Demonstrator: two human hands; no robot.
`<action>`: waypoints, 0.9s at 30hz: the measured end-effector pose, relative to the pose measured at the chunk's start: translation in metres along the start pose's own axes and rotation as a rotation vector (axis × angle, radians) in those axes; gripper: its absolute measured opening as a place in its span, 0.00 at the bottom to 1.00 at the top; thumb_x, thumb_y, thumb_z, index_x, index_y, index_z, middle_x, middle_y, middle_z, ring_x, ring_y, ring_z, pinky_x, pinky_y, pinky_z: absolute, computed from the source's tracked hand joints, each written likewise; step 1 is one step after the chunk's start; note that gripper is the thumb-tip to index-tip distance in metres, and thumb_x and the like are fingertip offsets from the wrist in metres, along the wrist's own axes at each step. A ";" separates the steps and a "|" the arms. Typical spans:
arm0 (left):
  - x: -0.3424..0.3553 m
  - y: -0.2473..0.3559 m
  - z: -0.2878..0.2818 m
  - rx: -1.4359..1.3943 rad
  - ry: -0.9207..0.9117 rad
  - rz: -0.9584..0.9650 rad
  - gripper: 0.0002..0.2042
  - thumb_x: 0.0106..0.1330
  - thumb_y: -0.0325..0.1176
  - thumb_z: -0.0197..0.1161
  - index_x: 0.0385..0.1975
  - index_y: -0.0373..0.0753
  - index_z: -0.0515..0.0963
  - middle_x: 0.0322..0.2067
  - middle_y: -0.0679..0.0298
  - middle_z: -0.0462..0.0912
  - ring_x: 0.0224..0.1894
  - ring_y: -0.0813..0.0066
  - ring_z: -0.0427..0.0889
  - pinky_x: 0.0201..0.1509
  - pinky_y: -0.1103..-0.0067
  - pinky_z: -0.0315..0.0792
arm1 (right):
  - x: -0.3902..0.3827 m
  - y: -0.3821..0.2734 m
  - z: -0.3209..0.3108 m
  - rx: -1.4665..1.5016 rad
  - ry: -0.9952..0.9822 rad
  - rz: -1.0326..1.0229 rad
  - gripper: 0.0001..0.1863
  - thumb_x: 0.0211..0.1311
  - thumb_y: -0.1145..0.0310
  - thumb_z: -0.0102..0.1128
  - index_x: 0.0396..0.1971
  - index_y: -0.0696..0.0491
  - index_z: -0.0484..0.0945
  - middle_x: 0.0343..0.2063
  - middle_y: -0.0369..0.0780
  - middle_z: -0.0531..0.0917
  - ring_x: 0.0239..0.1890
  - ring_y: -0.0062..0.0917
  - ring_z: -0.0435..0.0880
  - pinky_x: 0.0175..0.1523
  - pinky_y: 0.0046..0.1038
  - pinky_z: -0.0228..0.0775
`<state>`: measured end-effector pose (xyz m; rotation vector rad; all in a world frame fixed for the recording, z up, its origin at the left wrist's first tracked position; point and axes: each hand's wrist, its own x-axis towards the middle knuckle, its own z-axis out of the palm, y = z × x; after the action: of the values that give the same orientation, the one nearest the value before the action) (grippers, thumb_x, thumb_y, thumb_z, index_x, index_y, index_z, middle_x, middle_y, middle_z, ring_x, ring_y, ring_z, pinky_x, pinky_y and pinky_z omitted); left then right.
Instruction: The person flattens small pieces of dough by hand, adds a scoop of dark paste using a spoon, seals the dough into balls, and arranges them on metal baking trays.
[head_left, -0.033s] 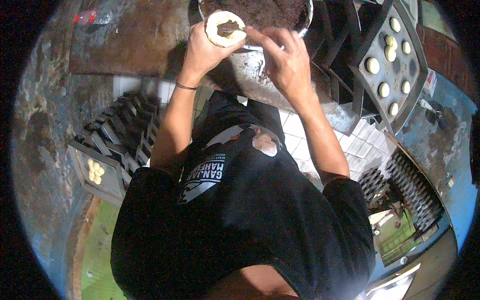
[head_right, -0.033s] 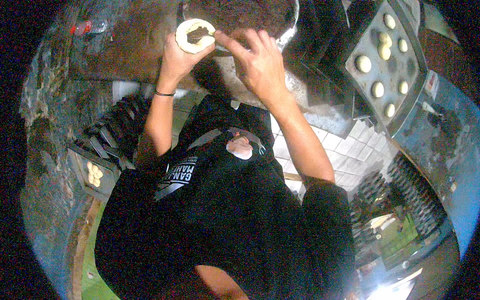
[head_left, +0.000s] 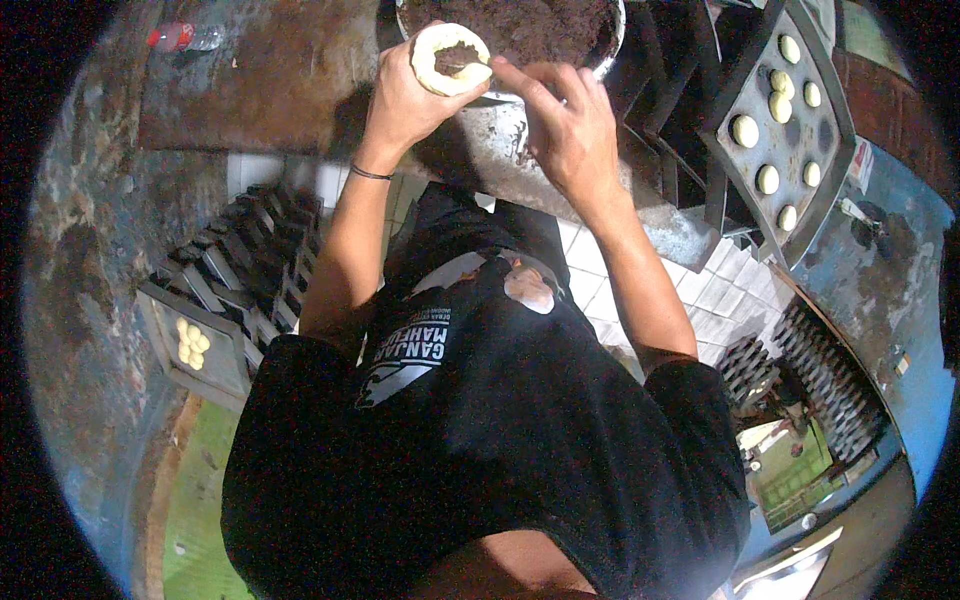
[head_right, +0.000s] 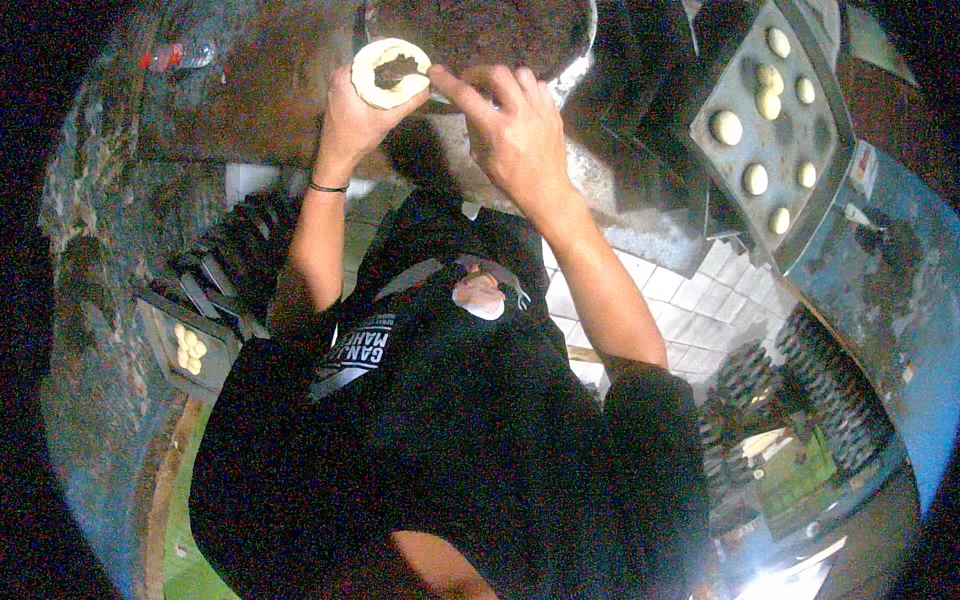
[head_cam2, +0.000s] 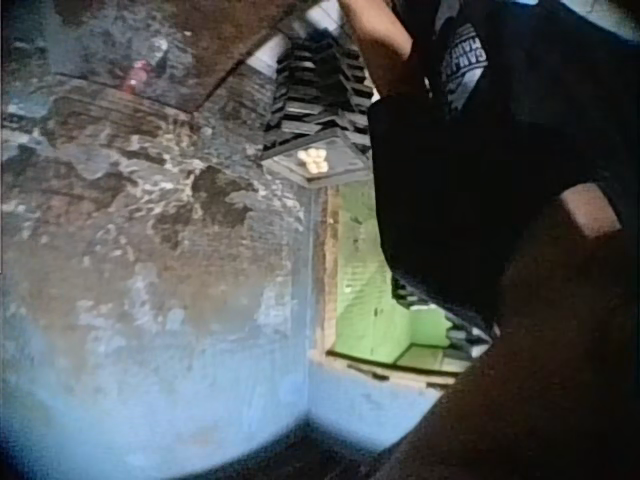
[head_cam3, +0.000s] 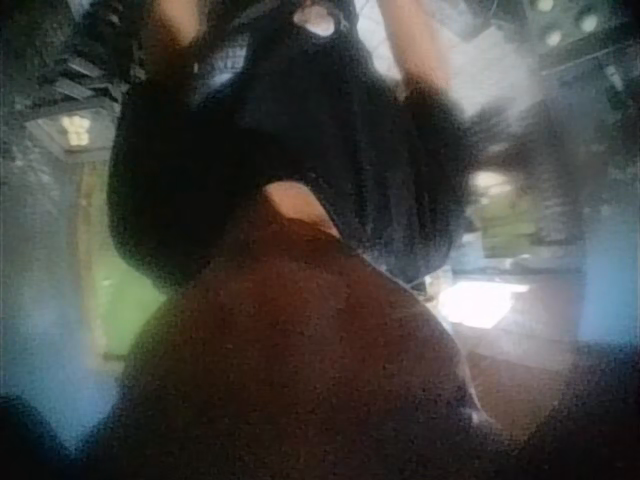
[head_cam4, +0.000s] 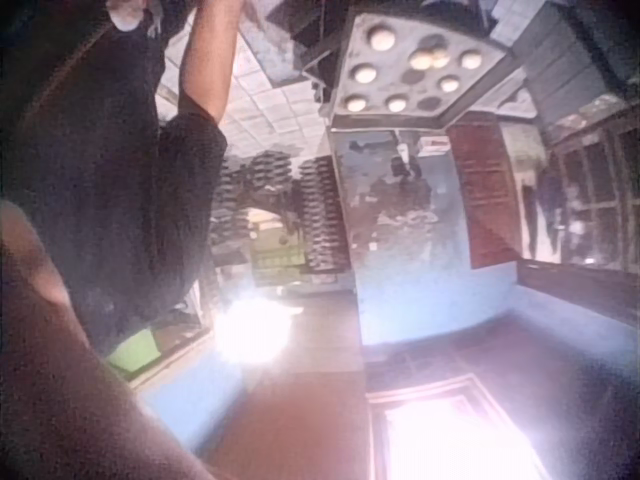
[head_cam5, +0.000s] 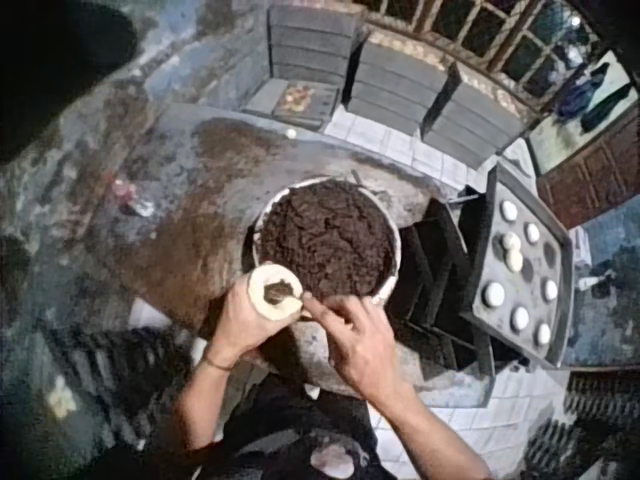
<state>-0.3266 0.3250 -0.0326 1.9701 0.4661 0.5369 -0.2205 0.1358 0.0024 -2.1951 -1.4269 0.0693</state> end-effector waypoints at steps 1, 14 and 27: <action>0.000 -0.001 -0.001 0.018 -0.023 -0.009 0.17 0.53 0.37 0.81 0.39 0.35 0.85 0.35 0.56 0.91 0.39 0.64 0.91 0.47 0.70 0.82 | -0.005 0.000 0.002 0.017 0.012 0.012 0.36 0.54 0.78 0.63 0.65 0.35 0.79 0.46 0.37 0.81 0.45 0.36 0.77 0.50 0.38 0.73; -0.006 -0.021 0.024 -0.125 -0.208 -0.219 0.16 0.63 0.40 0.76 0.42 0.34 0.87 0.38 0.58 0.91 0.40 0.74 0.89 0.48 0.75 0.80 | -0.195 0.099 0.120 0.223 -0.230 0.837 0.13 0.71 0.68 0.59 0.50 0.59 0.78 0.42 0.54 0.87 0.46 0.49 0.86 0.50 0.41 0.76; 0.017 0.031 0.022 -0.281 -0.835 0.025 0.24 0.54 0.39 0.81 0.48 0.36 0.82 0.39 0.62 0.88 0.42 0.75 0.85 0.51 0.74 0.78 | -0.004 0.003 -0.064 0.558 -0.085 0.163 0.32 0.48 0.55 0.83 0.53 0.54 0.83 0.47 0.44 0.83 0.51 0.35 0.84 0.57 0.36 0.77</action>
<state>-0.2972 0.3046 -0.0103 1.7362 -0.1544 -0.2193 -0.1997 0.1061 0.0557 -1.8454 -1.0963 0.5542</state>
